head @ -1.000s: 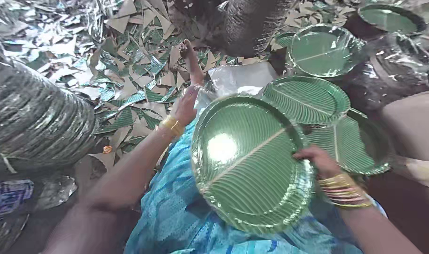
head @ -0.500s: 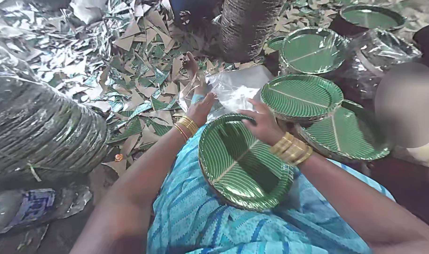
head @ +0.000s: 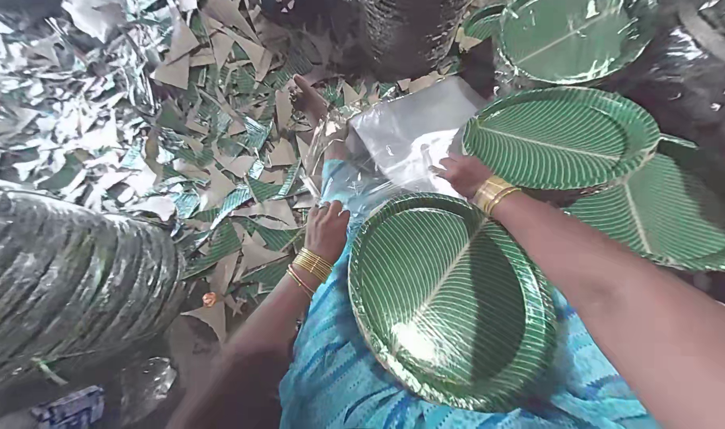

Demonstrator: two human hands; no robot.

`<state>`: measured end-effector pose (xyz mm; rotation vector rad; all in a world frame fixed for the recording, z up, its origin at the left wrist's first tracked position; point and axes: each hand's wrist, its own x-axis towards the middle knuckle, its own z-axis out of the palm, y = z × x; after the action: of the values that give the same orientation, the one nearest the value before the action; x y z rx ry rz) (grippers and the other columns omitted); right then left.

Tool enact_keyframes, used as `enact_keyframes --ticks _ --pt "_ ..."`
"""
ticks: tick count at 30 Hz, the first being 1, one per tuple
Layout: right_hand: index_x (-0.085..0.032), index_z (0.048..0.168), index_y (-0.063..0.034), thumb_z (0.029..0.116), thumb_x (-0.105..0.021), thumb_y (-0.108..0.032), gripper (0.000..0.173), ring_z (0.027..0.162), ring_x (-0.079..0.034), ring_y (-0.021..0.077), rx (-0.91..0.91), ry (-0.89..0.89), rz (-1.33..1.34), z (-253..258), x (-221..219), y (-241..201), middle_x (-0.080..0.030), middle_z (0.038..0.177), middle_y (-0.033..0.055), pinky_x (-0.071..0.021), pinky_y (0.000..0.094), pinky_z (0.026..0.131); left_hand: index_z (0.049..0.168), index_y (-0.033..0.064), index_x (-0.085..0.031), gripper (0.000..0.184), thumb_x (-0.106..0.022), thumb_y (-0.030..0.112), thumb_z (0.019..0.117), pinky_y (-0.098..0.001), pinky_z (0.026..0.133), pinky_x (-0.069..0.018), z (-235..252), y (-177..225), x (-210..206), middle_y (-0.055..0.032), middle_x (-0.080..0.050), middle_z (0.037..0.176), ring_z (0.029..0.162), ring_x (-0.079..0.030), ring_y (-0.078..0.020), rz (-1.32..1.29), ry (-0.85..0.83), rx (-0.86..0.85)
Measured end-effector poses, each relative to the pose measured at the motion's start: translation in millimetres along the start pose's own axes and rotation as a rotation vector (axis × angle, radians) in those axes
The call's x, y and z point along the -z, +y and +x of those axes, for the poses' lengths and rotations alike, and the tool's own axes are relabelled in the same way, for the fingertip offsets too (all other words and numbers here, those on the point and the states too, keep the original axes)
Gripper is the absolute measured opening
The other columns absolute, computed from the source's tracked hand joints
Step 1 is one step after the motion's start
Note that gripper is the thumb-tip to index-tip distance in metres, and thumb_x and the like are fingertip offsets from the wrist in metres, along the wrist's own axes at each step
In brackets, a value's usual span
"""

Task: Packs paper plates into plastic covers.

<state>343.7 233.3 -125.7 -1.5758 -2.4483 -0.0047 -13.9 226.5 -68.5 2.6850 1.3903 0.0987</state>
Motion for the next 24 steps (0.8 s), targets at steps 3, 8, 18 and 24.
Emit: enact_keyframes --ticks 3,8,18,24 --pt "-0.070 0.125 0.0045 0.0941 -0.058 0.007 0.033 0.104 -0.067 0.0543 -0.094 0.031 0.001 -34 -16 4 -0.067 0.119 0.0325 -0.0543 0.0657 0.078 0.119 -0.0022 -0.072 0.028 -0.058 0.013 0.0996 -0.0615 0.093 -0.0483 16 26 -3 -0.0259 -0.065 0.127 0.110 -0.066 -0.0439 -0.040 -0.011 0.317" --pt "-0.075 0.105 0.0054 0.0862 -0.066 0.007 0.021 0.097 -0.071 0.0479 -0.112 0.180 -0.012 -60 -22 7 -0.071 0.114 0.0282 -0.0581 0.0601 0.076 0.135 -0.0011 -0.060 0.057 -0.075 0.035 0.0931 -0.0638 0.102 -0.0458 39 17 4 -0.0276 -0.052 0.146 0.124 -0.059 -0.0464 -0.245 -0.077 0.556" --pt "-0.069 0.124 0.0046 0.0937 -0.058 0.010 0.033 0.096 -0.070 0.0516 -0.212 0.164 -0.041 -100 -15 -3 -0.066 0.127 0.0314 -0.0583 0.0585 0.078 0.152 -0.0045 -0.041 0.061 -0.055 -0.003 0.0926 -0.0598 0.098 -0.0512 13 15 -2 -0.0367 -0.047 0.147 0.120 -0.061 -0.0524 -0.151 0.122 0.130" --pt "-0.061 0.134 0.0041 0.1026 -0.048 0.003 0.034 0.097 -0.070 0.0496 -0.388 -0.117 0.067 -127 17 -21 -0.065 0.127 0.0288 -0.0563 0.0610 0.078 0.150 -0.0028 -0.048 0.059 -0.054 -0.006 0.0916 -0.0623 0.085 -0.0549 -23 22 12 -0.0294 -0.049 0.150 0.106 -0.068 -0.0501 -0.145 0.124 -0.056"
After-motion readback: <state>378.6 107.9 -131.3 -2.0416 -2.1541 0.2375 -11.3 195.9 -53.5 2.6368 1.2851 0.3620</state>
